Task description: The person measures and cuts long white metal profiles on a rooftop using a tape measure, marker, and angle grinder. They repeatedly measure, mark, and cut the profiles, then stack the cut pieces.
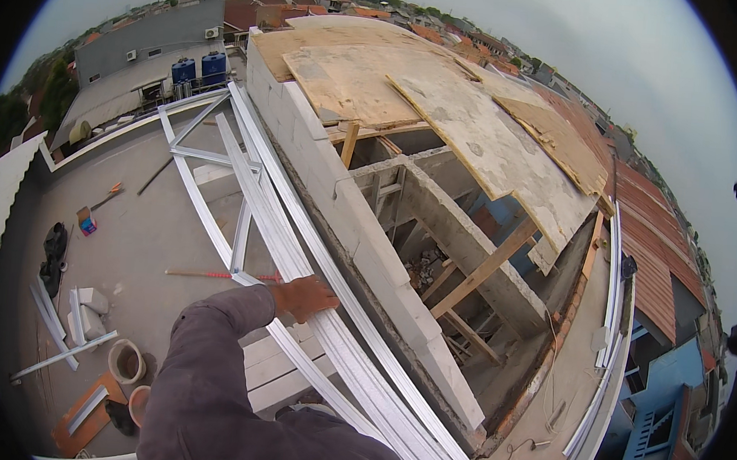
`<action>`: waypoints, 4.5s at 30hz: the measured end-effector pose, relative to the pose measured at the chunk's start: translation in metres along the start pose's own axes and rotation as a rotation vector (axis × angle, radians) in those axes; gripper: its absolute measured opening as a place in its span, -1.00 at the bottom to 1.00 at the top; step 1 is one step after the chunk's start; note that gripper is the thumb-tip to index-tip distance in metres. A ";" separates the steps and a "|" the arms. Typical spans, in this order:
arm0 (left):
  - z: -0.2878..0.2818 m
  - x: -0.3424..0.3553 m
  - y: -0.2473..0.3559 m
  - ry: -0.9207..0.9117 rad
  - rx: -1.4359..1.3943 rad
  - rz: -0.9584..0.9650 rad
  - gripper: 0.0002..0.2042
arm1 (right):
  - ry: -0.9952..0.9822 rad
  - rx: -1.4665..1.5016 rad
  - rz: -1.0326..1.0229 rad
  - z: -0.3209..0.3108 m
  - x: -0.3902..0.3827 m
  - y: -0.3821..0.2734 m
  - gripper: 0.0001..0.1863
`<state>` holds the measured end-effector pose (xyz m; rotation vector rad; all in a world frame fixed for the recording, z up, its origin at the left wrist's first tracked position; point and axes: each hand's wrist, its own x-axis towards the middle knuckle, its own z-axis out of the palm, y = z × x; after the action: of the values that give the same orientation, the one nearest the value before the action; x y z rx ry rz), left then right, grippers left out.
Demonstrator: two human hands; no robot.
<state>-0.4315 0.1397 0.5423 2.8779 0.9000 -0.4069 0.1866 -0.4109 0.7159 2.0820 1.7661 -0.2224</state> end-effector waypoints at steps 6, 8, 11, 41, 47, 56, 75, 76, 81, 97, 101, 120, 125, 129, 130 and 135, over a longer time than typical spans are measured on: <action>0.043 0.016 -0.082 -0.115 0.050 -0.106 -0.21 | -0.141 0.085 0.142 0.018 0.054 -0.076 -0.21; 0.052 0.018 -0.095 -0.064 0.009 -0.112 -0.22 | -0.093 0.089 0.130 0.025 0.061 -0.081 -0.26; 0.057 0.022 -0.103 -0.042 0.015 -0.104 -0.25 | 0.034 0.120 0.045 0.032 0.057 -0.088 -0.34; 0.078 0.013 -0.143 0.037 0.268 -0.294 -0.42 | 0.460 0.276 -0.130 0.049 0.103 -0.182 -0.69; 0.062 0.015 -0.072 -0.046 0.135 -0.069 -0.25 | 0.205 0.317 -0.104 0.038 0.171 -0.233 -0.58; 0.032 0.052 0.094 -0.096 -0.211 0.377 -0.08 | -0.117 0.295 -0.133 0.036 0.194 -0.245 -0.28; 0.074 0.009 -0.093 0.063 0.256 0.111 -0.42 | -0.007 0.166 -0.019 0.114 0.104 -0.155 -0.23; 0.069 0.000 -0.119 0.013 0.320 0.040 -0.48 | -0.030 0.252 -0.043 0.105 0.128 -0.181 -0.12; 0.050 -0.007 -0.181 0.001 0.389 -0.242 -0.63 | 0.081 0.284 -0.001 0.082 0.244 -0.298 -0.09; 0.063 0.177 0.182 -0.119 -0.256 0.463 -0.13 | 0.619 0.302 0.269 0.088 0.303 -0.350 -0.50; 0.091 0.213 0.184 -0.261 -0.114 0.380 -0.06 | 0.326 0.789 0.420 0.117 0.238 -0.373 -0.43; 0.290 0.302 0.257 -0.407 0.355 0.264 -0.13 | -0.111 2.045 1.271 0.329 0.024 -0.475 -0.68; 0.378 0.327 0.277 -0.429 0.550 0.152 -0.11 | -0.234 1.658 1.685 0.590 0.059 -0.467 -0.77; 0.425 0.345 0.288 -0.429 0.621 0.104 -0.08 | -0.250 1.655 1.880 0.766 0.081 -0.462 -0.74; 0.435 0.347 0.292 -0.421 0.640 0.092 -0.09 | -0.231 1.605 1.895 0.798 0.085 -0.461 -0.74; 0.474 0.359 0.311 -0.355 0.686 -0.021 -0.14 | -0.403 1.466 1.858 0.910 0.104 -0.455 -0.74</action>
<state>-0.0763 -0.0013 -0.0088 3.1821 0.8453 -1.4202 -0.1149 -0.6232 -0.2378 2.9793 -1.3874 -1.3002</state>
